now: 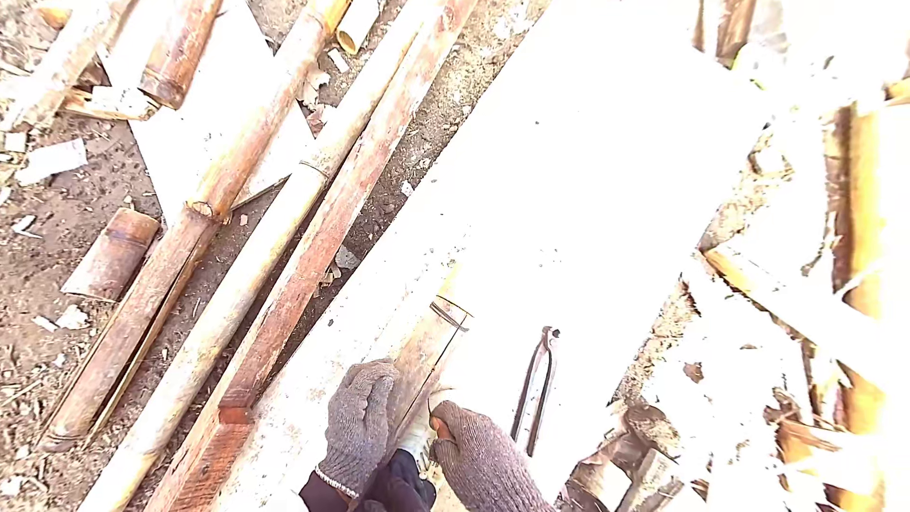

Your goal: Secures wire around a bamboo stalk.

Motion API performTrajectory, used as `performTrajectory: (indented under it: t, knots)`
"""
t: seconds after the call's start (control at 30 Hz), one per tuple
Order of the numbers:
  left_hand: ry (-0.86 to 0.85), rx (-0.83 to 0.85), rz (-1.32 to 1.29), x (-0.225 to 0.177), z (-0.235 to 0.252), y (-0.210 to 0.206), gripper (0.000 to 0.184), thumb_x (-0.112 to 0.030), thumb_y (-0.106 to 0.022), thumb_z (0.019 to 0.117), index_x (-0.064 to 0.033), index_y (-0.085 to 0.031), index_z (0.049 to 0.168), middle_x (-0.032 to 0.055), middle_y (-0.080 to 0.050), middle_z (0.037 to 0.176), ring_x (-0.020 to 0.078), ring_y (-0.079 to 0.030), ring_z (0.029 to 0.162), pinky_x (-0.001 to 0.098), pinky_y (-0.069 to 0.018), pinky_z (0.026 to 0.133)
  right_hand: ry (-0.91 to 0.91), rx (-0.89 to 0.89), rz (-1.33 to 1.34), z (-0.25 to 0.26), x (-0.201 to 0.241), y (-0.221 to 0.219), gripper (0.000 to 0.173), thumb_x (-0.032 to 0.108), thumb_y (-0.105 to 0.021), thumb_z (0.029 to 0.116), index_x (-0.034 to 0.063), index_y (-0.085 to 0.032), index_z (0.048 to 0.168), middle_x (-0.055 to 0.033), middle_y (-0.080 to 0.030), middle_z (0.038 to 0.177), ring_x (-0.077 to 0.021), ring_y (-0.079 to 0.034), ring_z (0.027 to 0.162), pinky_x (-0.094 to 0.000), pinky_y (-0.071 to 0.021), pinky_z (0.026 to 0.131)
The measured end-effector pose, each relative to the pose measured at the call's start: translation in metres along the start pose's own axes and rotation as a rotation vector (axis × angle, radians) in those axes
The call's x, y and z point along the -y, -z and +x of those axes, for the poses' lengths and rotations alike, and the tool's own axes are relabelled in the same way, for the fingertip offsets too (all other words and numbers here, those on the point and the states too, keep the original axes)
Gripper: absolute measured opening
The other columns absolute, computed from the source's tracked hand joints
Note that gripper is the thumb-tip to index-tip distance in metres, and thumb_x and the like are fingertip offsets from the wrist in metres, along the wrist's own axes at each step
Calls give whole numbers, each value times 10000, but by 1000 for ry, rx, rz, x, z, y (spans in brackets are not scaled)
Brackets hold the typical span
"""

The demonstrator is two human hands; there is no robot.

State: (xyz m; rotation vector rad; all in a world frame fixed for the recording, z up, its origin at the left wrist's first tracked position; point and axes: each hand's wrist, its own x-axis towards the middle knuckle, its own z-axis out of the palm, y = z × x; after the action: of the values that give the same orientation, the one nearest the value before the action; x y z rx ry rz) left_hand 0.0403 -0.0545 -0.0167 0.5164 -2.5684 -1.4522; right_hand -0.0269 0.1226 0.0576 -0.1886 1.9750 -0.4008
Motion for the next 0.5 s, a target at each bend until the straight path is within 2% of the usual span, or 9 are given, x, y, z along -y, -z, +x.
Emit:
performTrajectory:
  t: [0.07, 0.2, 0.37, 0.43, 0.5]
  knots:
    - [28, -21, -17, 0, -1, 3, 300, -166, -482, 1029, -75, -768, 1031, 24, -758, 1051, 93, -698, 1052, 282, -570, 970, 32, -57, 71, 8, -16, -18, 277, 296, -526, 965, 147, -688, 1134, -79, -715, 912, -268, -708, 861, -527, -564, 738]
    - [12, -28, -14, -3, -4, 5, 300, -165, -484, 1032, -85, -774, 1022, 21, -761, 1051, 87, -697, 1059, 273, -568, 973, 44, -112, 173, 11, -23, -21, 269, 328, -505, 984, 172, -694, 1094, -30, -712, 858, -216, -701, 807, -495, -570, 720]
    - [-44, -21, 3, -4, -10, 11, 305, -185, -479, 1034, -89, -766, 998, 20, -762, 1042, 77, -693, 1058, 256, -561, 966, 40, -70, 169, 15, -24, -19, 262, 328, -504, 974, 166, -682, 1075, -42, -692, 861, -222, -689, 819, -495, -558, 725]
    - [-76, 14, -15, -2, -11, 12, 287, -200, -502, 1037, -94, -768, 1014, 32, -759, 1080, 97, -692, 1101, 283, -566, 998, 47, -68, 176, 16, -25, -16, 263, 329, -506, 974, 166, -685, 1077, -37, -695, 862, -217, -691, 822, -493, -560, 733]
    - [-129, 80, 33, 1, -11, 14, 270, -232, -522, 1040, -142, -776, 1034, 22, -750, 1124, 126, -671, 1157, 335, -546, 1037, 66, -86, 213, 17, -26, -13, 260, 328, -508, 978, 165, -696, 1055, -25, -700, 842, -199, -691, 800, -476, -565, 724]
